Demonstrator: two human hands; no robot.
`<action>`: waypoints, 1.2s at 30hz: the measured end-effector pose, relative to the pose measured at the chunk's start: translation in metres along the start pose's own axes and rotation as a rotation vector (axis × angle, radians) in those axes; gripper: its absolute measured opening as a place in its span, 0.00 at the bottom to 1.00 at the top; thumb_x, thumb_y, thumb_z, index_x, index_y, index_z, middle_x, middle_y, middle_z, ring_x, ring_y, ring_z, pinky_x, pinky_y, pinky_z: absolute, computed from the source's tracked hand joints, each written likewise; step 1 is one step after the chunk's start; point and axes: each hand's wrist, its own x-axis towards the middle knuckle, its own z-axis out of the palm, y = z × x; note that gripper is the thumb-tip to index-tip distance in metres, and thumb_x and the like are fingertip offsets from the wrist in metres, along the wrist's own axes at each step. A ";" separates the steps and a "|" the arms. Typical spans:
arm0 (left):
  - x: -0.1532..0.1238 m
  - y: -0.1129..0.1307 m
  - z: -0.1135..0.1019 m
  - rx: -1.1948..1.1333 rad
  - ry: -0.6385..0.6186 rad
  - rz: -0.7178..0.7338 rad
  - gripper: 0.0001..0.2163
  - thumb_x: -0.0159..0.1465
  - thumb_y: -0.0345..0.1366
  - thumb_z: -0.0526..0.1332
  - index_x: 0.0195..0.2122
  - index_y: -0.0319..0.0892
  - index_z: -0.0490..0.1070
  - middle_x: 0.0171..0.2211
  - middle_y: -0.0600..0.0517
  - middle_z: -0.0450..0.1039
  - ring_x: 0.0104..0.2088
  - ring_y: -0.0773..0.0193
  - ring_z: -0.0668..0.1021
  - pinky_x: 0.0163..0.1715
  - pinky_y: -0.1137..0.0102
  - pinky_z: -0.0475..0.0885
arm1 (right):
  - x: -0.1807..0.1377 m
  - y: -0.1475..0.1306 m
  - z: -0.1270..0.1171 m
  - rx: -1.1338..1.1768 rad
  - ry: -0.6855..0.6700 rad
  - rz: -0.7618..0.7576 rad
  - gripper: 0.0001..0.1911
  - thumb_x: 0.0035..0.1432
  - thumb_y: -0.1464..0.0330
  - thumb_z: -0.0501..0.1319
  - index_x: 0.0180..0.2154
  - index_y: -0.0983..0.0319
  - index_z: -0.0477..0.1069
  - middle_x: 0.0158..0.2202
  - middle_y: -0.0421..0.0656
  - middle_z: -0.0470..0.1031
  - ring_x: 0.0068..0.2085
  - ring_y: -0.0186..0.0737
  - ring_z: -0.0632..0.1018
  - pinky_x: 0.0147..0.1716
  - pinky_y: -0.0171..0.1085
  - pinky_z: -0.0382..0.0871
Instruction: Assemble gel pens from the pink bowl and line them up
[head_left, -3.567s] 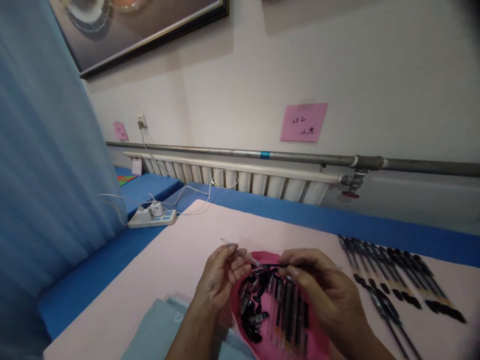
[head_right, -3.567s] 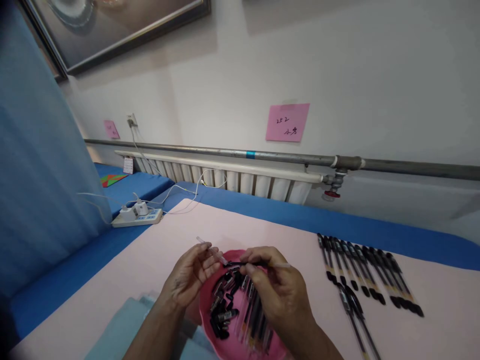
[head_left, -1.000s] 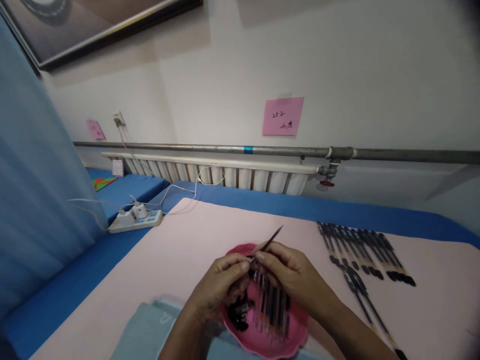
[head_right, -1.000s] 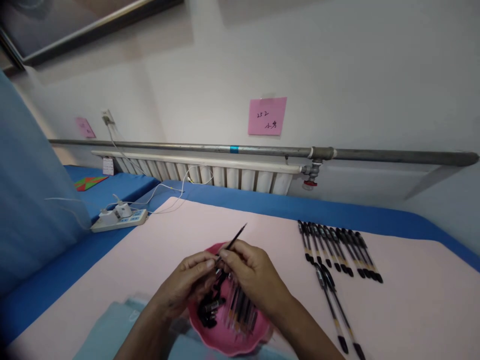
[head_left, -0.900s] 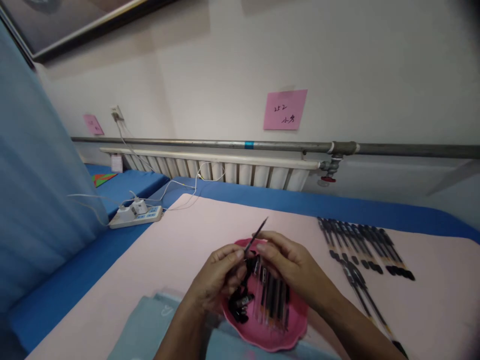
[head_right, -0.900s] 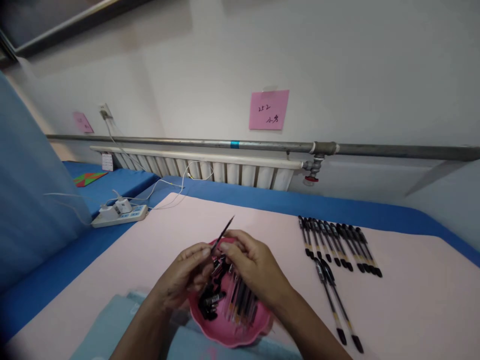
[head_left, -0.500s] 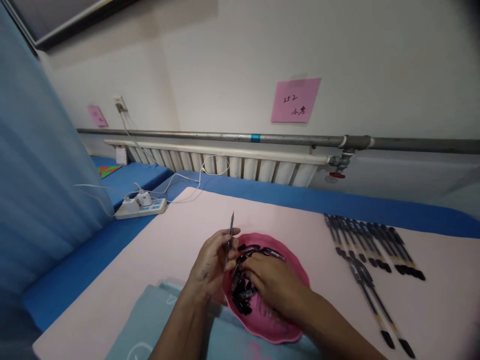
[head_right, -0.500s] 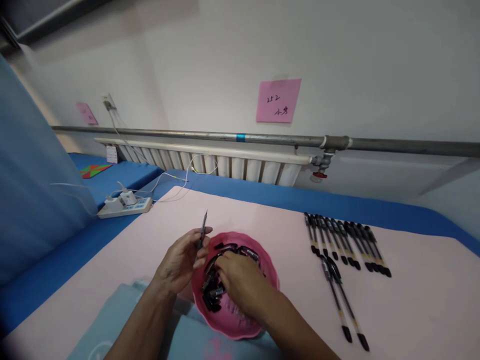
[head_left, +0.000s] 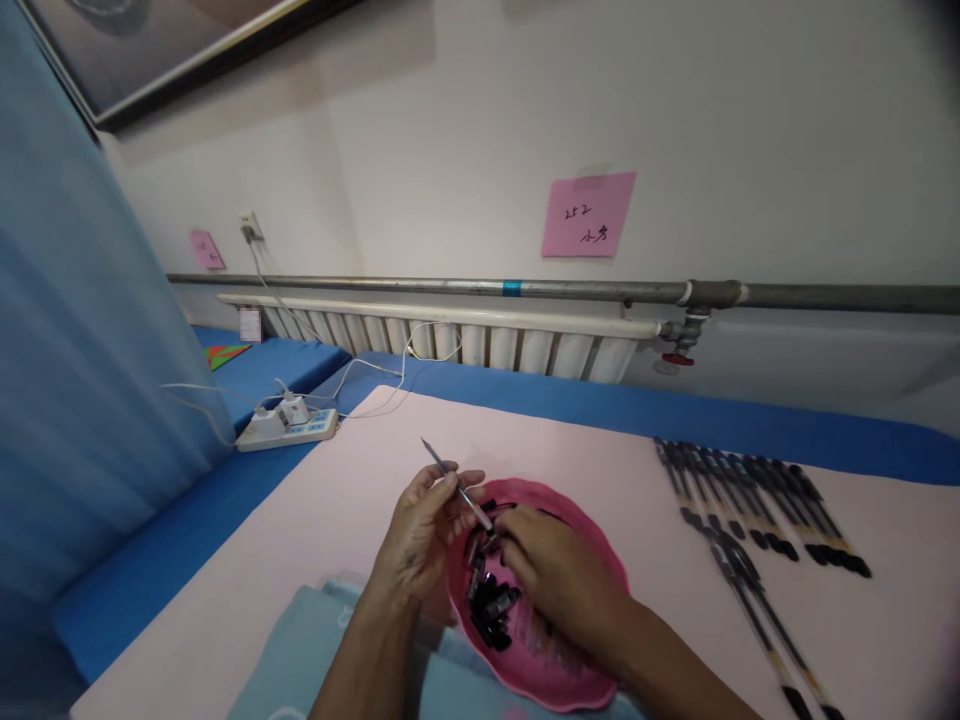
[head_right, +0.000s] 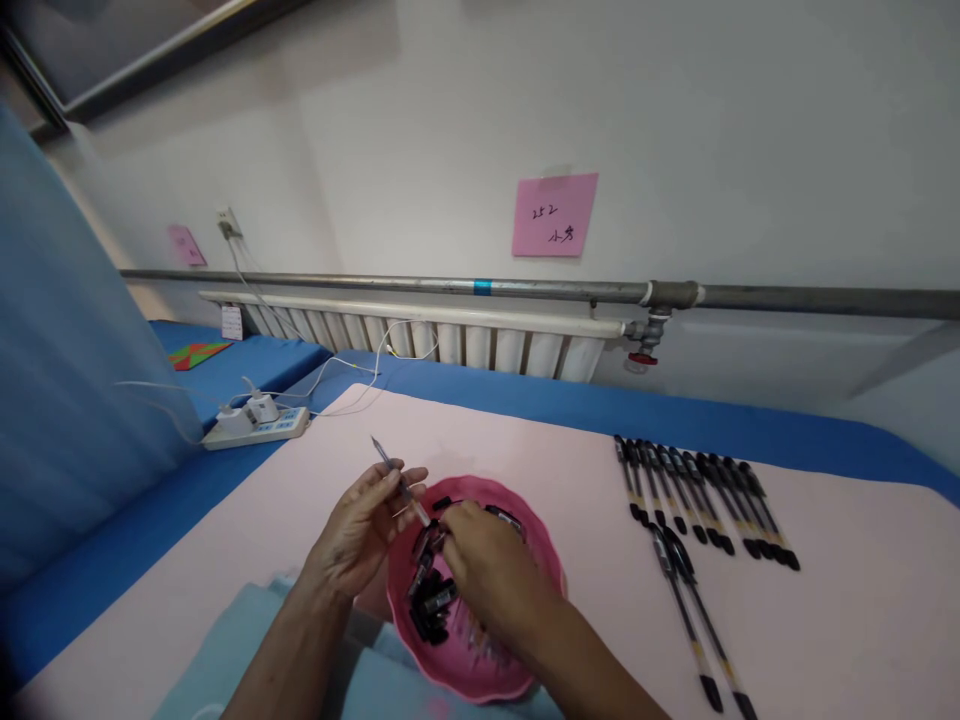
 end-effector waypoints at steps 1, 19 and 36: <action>0.000 0.001 0.000 -0.005 0.004 0.007 0.11 0.53 0.31 0.65 0.35 0.39 0.65 0.34 0.45 0.77 0.31 0.64 0.79 0.28 0.73 0.73 | 0.002 -0.001 -0.004 0.090 0.009 0.067 0.06 0.52 0.74 0.54 0.28 0.59 0.68 0.28 0.41 0.73 0.30 0.39 0.72 0.30 0.38 0.63; 0.000 -0.003 0.005 -0.124 0.028 0.081 0.10 0.51 0.29 0.67 0.31 0.39 0.66 0.31 0.49 0.76 0.35 0.61 0.79 0.34 0.68 0.75 | 0.006 -0.009 0.005 1.110 0.221 0.374 0.05 0.48 0.68 0.63 0.28 0.60 0.67 0.27 0.37 0.75 0.25 0.32 0.73 0.29 0.33 0.66; -0.001 -0.015 0.008 -0.150 0.043 0.104 0.09 0.51 0.30 0.66 0.29 0.39 0.66 0.30 0.50 0.75 0.29 0.65 0.78 0.34 0.67 0.75 | -0.002 -0.006 -0.003 0.342 0.251 0.085 0.06 0.58 0.64 0.56 0.36 0.58 0.68 0.31 0.41 0.75 0.33 0.38 0.76 0.35 0.37 0.69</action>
